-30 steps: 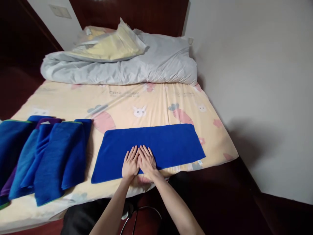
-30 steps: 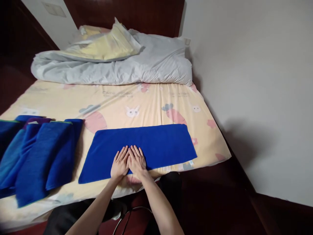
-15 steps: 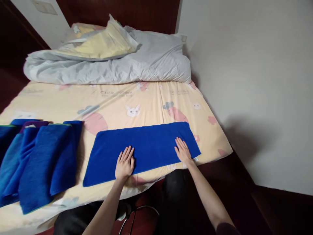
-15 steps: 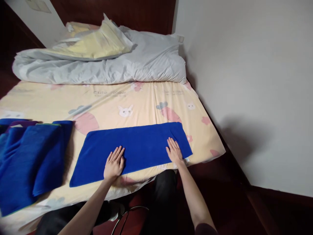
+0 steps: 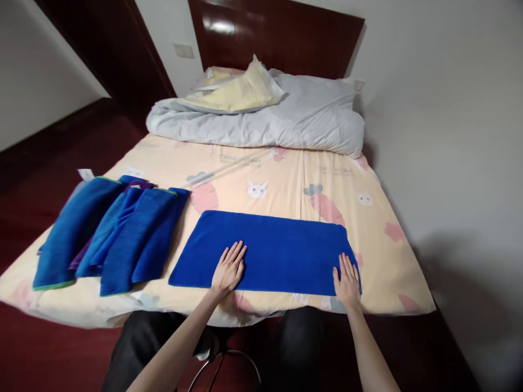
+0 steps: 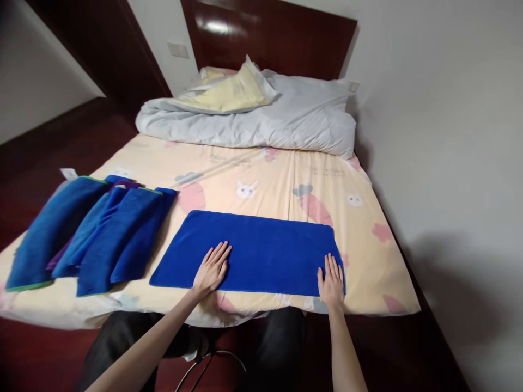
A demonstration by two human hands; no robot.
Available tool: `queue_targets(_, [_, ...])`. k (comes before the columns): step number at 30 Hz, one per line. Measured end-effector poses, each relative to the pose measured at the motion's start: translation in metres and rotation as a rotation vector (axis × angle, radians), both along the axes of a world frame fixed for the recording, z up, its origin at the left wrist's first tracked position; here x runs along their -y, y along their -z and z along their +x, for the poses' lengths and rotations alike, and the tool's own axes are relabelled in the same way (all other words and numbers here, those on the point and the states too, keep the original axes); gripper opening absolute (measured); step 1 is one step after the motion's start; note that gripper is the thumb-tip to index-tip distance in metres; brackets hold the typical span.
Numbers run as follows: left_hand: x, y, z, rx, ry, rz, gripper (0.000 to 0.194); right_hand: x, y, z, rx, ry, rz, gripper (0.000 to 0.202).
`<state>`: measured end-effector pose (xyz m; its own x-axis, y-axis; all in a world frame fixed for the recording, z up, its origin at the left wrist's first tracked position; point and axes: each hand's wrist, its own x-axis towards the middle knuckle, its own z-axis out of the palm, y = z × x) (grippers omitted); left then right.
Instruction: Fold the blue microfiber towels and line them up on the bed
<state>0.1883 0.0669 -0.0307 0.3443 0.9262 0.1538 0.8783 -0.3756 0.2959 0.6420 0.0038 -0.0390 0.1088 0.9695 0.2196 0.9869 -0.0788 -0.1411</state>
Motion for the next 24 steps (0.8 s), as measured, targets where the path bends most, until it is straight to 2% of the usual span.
queue_targets(3, [0.000, 0.001, -0.025, -0.031, -0.045, 0.008, 0.057, 0.000, 0.002, 0.002, 0.002, -0.017, 0.026, 0.061])
queue_targets(8, [-0.004, 0.011, -0.098, -0.037, -0.277, 0.058, 0.059, -0.001, 0.004, 0.002, -0.015, -0.015, 0.056, 0.061])
queue_targets(10, [-0.006, 0.013, -0.110, -0.027, -0.336, 0.072, 0.060, -0.001, 0.005, 0.001, -0.026, -0.015, 0.064, 0.061])
queue_targets(11, [-0.006, 0.014, -0.107, -0.020, -0.370, 0.081, 0.061, -0.001, 0.005, 0.001, -0.032, -0.016, 0.070, 0.061])
queue_targets(12, [-0.006, 0.013, -0.097, -0.014, -0.393, 0.087, 0.061, -0.001, 0.005, 0.001, -0.038, -0.015, 0.078, 0.061])
queue_targets(14, [-0.003, 0.010, -0.060, -0.004, -0.367, 0.082, 0.060, -0.002, 0.006, 0.001, -0.051, -0.014, 0.094, 0.061])
queue_targets(18, [0.003, 0.003, 0.045, -0.013, 0.119, 0.006, 0.060, -0.002, 0.007, 0.001, -0.066, -0.011, 0.124, 0.061])
queue_targets(20, [-0.003, 0.002, 0.083, 0.005, 0.211, 0.020, 0.062, -0.003, 0.008, 0.001, -0.065, -0.013, 0.137, 0.061])
queue_targets(22, [-0.018, 0.002, 0.094, 0.012, 0.213, 0.026, 0.061, -0.003, 0.009, 0.002, -0.065, -0.017, 0.142, 0.061])
queue_targets(24, [-0.038, 0.003, 0.080, 0.004, 0.154, 0.020, 0.060, -0.003, 0.010, 0.003, -0.066, -0.023, 0.139, 0.062])
